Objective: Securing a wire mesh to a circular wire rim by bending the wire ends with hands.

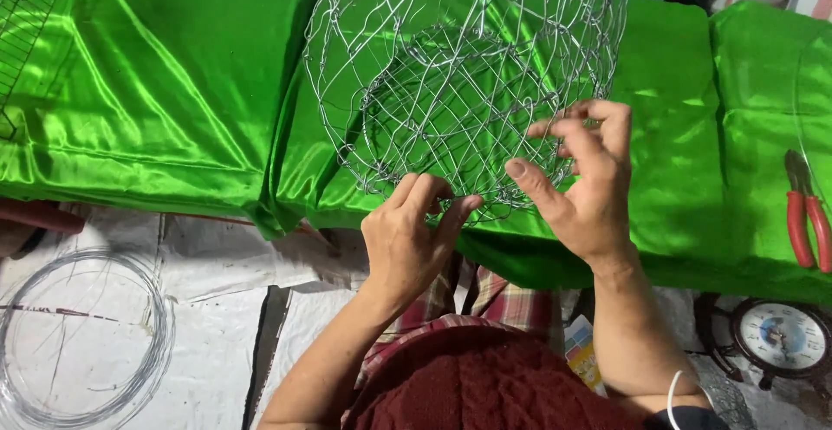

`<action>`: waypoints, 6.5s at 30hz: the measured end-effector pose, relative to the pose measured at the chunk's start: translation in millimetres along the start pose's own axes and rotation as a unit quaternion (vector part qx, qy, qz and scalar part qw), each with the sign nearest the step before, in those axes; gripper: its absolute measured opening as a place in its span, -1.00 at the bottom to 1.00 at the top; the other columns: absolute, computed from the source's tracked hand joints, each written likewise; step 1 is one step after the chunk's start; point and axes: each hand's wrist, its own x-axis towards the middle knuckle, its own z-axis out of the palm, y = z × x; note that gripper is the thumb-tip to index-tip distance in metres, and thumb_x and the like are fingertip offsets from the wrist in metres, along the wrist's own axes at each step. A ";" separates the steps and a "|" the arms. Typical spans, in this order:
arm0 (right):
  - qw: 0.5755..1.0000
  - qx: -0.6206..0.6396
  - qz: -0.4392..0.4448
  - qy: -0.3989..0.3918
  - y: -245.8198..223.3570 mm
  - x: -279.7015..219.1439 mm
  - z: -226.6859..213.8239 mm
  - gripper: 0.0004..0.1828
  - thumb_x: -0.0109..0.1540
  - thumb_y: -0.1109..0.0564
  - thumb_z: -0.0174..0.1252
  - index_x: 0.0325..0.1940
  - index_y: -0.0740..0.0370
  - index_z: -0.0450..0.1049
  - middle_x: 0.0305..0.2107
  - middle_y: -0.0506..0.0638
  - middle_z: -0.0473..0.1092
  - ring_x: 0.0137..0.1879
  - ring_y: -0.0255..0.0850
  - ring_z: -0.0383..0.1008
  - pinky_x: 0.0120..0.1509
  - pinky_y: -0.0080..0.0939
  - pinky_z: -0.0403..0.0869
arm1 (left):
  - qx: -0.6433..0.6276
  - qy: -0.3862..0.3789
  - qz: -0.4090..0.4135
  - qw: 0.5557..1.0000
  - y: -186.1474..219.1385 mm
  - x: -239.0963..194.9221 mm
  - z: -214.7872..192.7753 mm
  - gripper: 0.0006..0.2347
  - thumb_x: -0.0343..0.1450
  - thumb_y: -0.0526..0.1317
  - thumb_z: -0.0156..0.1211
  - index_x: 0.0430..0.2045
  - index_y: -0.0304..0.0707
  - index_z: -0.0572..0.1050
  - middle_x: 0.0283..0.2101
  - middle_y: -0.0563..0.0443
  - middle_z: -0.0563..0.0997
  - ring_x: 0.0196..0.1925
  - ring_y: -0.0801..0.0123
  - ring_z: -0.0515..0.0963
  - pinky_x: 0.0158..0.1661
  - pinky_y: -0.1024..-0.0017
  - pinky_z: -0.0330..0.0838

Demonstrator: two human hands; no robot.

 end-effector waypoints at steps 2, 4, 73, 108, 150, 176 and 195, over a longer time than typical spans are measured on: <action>1.000 -0.008 0.002 -0.014 -3.5 1.2 -2.1 -0.52 0.24 -0.15 0.26 -0.11 0.38 0.54 -0.04 0.19 0.12 0.07 -0.01 0.19 0.05 -0.06 0.34 | -0.006 -0.004 0.000 1.000 -0.4 0.7 -1.1 -0.76 0.38 -0.12 0.41 -0.50 -0.23 0.45 -0.52 0.15 0.44 -0.65 0.52 0.31 -0.66 0.54 0.16; 0.999 -0.017 0.006 -0.027 -3.0 1.2 -4.2 -0.53 0.24 -0.16 0.27 -0.13 0.35 0.59 -0.06 0.18 0.10 0.11 0.00 0.16 0.12 -0.04 0.30 | -0.013 -0.010 0.000 1.000 -1.3 1.3 -0.5 -0.76 0.37 -0.13 0.42 -0.50 -0.24 0.45 -0.52 0.15 0.45 -0.63 0.52 0.34 -0.64 0.54 0.18; 0.895 0.349 0.276 -0.021 46.6 -83.1 0.9 -0.02 0.26 -0.08 0.10 0.58 -0.22 -0.39 0.43 0.54 -0.36 0.41 0.62 -0.03 0.22 0.45 0.44 | -0.361 -0.083 -0.148 0.917 -192.5 108.4 4.7 -0.20 0.39 0.51 -0.38 0.45 0.06 0.07 0.52 -0.51 0.04 0.39 -0.67 0.26 0.23 -0.43 0.24; 0.972 -0.178 -0.105 -0.114 25.5 -29.3 9.9 -0.21 -0.02 -0.22 0.60 0.18 0.04 0.44 0.02 0.10 0.16 0.18 0.01 0.09 0.27 0.05 0.20 | 0.071 0.000 0.002 0.998 -50.8 -53.8 39.2 -0.42 0.30 0.12 0.44 0.10 -0.17 0.43 -0.22 0.09 0.47 -0.17 0.28 0.37 -0.02 0.27 0.15; 0.985 -0.129 -0.035 0.106 2.5 -15.8 38.3 -0.04 0.30 -0.45 0.14 0.51 0.23 0.07 -0.11 0.06 0.35 0.06 -0.06 0.33 0.33 0.04 0.20 | -0.263 0.084 -0.197 0.941 -96.4 -32.8 33.1 -0.52 0.54 0.01 -0.06 0.34 -0.20 0.17 0.31 -0.26 0.26 0.29 0.04 0.33 0.22 0.07 0.33; 0.944 0.135 -0.053 0.297 26.2 20.7 -61.0 -0.85 0.53 0.15 0.13 0.10 0.28 0.43 -0.10 0.06 0.38 -0.14 -0.16 0.27 0.12 -0.14 0.37 | 0.311 -0.079 -0.089 0.943 -189.5 -41.1 -45.7 -0.92 0.47 -0.26 0.19 -0.32 -0.28 0.49 -0.30 -0.17 0.48 -0.29 0.08 0.45 -0.11 0.14 0.26; 0.954 0.133 0.029 0.266 -7.2 -13.5 32.9 -0.73 0.33 0.33 0.17 0.11 0.37 0.37 -0.20 0.04 0.35 -0.20 -0.24 0.29 -0.03 -0.24 0.41 | -0.112 0.054 -0.051 0.991 -73.1 2.7 -9.2 -0.52 0.51 -0.07 0.12 0.29 -0.26 0.23 0.23 -0.22 0.25 0.29 0.00 0.36 0.30 0.06 0.38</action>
